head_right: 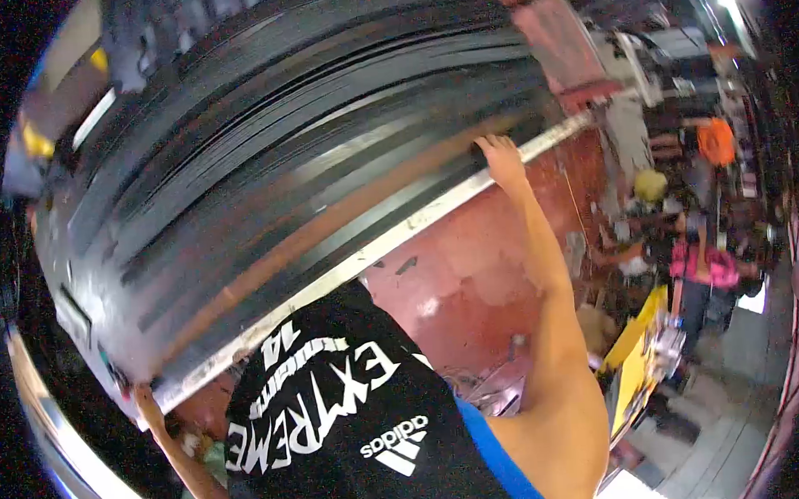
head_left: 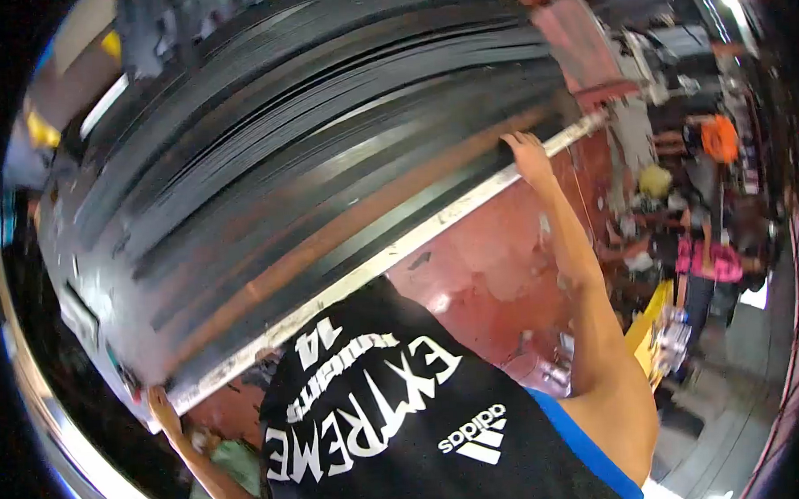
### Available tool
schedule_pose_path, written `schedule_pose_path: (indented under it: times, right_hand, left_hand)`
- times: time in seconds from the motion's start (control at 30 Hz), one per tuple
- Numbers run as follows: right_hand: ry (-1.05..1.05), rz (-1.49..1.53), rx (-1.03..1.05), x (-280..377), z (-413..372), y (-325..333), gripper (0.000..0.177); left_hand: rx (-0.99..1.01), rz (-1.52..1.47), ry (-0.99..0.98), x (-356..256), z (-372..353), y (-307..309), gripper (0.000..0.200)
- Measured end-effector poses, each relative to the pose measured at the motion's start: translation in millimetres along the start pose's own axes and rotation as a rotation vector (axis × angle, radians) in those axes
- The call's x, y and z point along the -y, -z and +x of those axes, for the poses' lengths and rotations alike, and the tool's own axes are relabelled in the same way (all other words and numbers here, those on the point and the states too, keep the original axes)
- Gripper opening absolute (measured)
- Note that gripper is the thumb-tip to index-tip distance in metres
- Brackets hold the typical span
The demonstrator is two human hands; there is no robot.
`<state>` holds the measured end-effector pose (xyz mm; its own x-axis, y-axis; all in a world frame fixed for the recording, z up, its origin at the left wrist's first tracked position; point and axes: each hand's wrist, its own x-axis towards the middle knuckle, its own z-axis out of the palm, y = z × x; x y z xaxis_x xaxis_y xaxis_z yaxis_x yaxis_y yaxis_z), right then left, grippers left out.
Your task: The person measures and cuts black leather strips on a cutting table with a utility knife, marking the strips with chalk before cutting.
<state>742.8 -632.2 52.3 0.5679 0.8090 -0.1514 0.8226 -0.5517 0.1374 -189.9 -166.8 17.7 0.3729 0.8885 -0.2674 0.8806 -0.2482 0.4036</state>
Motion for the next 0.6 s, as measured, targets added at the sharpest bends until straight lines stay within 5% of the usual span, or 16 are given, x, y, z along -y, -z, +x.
schedule_pose_path:
  times: [0.03, 0.1, 0.13, 0.37, 0.43, 0.5, 0.6]
  right_hand:
    - [0.000, 0.013, 0.049, 9, 0, 7, 0.058]
    - [0.030, -0.018, 0.014, 1, -2, -7, 0.066]
    - [0.042, -0.058, -0.101, 3, -4, -8, 0.050]
    - [0.019, 0.059, 0.000, -1, 1, 4, 0.035]
    - [0.065, 0.059, -0.014, -2, 0, 5, 0.034]
    - [0.073, 0.067, -0.023, -4, -1, 4, 0.035]
    - [0.076, 0.077, -0.024, -2, -5, -1, 0.035]
  left_hand:
    - [-0.156, 0.020, -0.079, 32, 4, -13, 0.021]
    - [-0.120, 0.058, -0.042, 38, 7, -11, 0.020]
    - [-0.112, 0.050, -0.070, 45, 7, -7, 0.020]
    - [-0.045, 0.089, 0.006, 49, 19, 1, 0.014]
    - [-0.154, 0.002, -0.178, 47, 18, -3, 0.015]
    - [-0.039, -0.044, 0.029, 50, 19, 2, 0.022]
    - [0.011, 0.023, 0.035, 58, 19, 8, 0.026]
